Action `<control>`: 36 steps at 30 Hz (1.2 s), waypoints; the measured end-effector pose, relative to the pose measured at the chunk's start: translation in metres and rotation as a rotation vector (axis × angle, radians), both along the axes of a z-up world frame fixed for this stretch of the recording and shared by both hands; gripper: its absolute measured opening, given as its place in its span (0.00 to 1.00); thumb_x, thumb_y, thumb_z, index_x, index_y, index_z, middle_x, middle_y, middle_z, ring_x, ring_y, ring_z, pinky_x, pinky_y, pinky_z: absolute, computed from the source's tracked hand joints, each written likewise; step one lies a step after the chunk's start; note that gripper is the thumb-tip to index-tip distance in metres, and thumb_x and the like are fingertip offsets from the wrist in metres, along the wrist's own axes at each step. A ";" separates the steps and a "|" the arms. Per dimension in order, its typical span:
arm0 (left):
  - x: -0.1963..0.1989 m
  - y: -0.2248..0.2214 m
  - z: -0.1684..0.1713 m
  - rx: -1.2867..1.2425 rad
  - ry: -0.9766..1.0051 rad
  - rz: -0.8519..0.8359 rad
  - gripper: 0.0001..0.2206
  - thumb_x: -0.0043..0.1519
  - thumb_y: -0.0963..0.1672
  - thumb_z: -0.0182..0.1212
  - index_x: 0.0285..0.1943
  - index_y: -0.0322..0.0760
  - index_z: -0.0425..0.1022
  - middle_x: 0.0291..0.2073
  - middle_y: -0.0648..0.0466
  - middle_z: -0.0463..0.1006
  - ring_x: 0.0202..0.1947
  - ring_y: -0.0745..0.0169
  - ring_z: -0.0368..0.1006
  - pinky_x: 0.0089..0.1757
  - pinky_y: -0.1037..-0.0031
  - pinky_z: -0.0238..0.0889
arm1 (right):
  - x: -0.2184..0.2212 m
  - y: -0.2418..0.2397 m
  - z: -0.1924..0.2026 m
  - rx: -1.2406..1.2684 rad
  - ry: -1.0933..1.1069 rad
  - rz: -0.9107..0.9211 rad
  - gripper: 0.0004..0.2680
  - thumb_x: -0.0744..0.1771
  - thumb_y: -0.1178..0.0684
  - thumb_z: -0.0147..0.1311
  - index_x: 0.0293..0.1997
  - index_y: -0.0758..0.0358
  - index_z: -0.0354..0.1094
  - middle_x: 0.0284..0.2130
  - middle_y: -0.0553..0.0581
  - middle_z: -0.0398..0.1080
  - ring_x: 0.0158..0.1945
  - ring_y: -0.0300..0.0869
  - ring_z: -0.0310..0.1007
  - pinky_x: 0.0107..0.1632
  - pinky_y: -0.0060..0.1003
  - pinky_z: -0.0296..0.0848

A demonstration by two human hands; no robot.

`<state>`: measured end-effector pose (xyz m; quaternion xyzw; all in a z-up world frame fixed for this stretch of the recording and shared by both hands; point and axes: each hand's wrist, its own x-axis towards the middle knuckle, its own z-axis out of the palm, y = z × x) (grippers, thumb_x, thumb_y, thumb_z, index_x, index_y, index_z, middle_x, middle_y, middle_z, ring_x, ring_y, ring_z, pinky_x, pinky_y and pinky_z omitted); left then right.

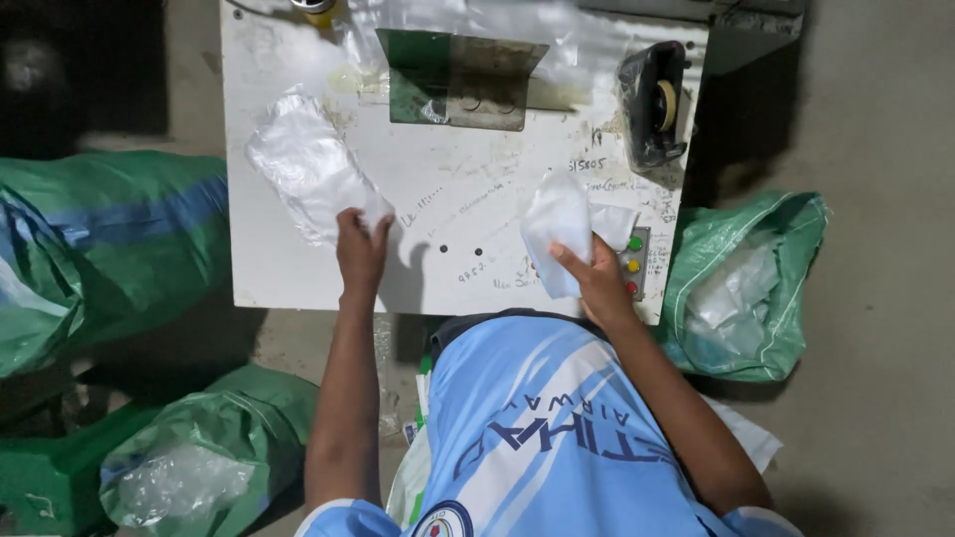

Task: The person is operating a bag-making machine, collecting the outputted plastic bags, folding them, and placing them into large green collection sacks.

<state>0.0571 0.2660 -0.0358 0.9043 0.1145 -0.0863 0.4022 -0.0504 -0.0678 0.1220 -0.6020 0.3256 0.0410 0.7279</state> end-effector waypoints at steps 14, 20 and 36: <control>-0.053 -0.120 -0.001 -0.867 0.285 0.124 0.09 0.60 0.42 0.72 0.45 0.34 0.79 0.32 0.49 0.78 0.26 0.59 0.77 0.24 0.71 0.75 | 0.013 0.013 -0.044 -0.218 -0.119 0.425 0.10 0.64 0.52 0.70 0.44 0.63 0.76 0.28 0.54 0.75 0.33 0.36 0.71 0.37 0.38 0.74; -0.056 -0.147 0.016 -1.335 0.735 0.398 0.09 0.67 0.44 0.58 0.46 0.30 0.74 0.27 0.58 0.64 0.28 0.64 0.70 0.33 0.70 0.79 | 0.009 0.006 -0.054 -0.068 -0.048 0.218 0.11 0.63 0.55 0.69 0.47 0.63 0.75 0.33 0.51 0.76 0.34 0.32 0.73 0.38 0.34 0.76; -0.078 -0.204 0.037 -0.033 -0.532 -0.390 0.07 0.66 0.50 0.66 0.39 0.48 0.81 0.17 0.58 0.70 0.23 0.60 0.70 0.34 0.70 0.65 | 0.016 -0.020 -0.062 -0.694 0.279 0.669 0.12 0.68 0.49 0.54 0.58 0.50 0.69 0.46 0.61 0.78 0.53 0.57 0.77 0.51 0.52 0.76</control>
